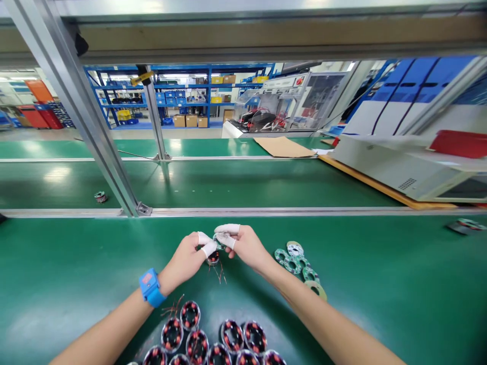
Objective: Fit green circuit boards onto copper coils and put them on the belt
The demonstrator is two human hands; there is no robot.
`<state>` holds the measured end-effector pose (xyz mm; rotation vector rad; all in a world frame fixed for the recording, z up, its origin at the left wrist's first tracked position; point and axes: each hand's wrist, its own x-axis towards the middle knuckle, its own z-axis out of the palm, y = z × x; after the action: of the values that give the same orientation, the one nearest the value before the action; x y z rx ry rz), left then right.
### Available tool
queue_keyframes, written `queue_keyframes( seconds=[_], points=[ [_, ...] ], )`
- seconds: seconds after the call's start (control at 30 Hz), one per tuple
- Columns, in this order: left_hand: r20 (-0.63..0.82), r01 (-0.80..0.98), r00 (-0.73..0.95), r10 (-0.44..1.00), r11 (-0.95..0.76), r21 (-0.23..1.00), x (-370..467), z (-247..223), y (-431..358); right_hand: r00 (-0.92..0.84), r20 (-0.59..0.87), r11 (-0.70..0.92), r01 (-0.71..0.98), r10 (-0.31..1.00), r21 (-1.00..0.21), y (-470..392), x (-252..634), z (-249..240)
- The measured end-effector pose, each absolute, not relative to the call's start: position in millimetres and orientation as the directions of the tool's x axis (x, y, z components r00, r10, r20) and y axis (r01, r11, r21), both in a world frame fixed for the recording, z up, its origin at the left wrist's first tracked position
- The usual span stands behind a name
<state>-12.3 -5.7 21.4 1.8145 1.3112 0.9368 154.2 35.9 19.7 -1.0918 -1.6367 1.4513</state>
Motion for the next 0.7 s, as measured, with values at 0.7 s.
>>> queue_keyframes(
  seconds=[0.7],
  points=[
    [0.127,0.903,0.213,0.969,-0.245,0.353,-7,4,-13,-0.45,0.214,0.478,0.629,0.867,-0.613,41,186,25]
  ],
)
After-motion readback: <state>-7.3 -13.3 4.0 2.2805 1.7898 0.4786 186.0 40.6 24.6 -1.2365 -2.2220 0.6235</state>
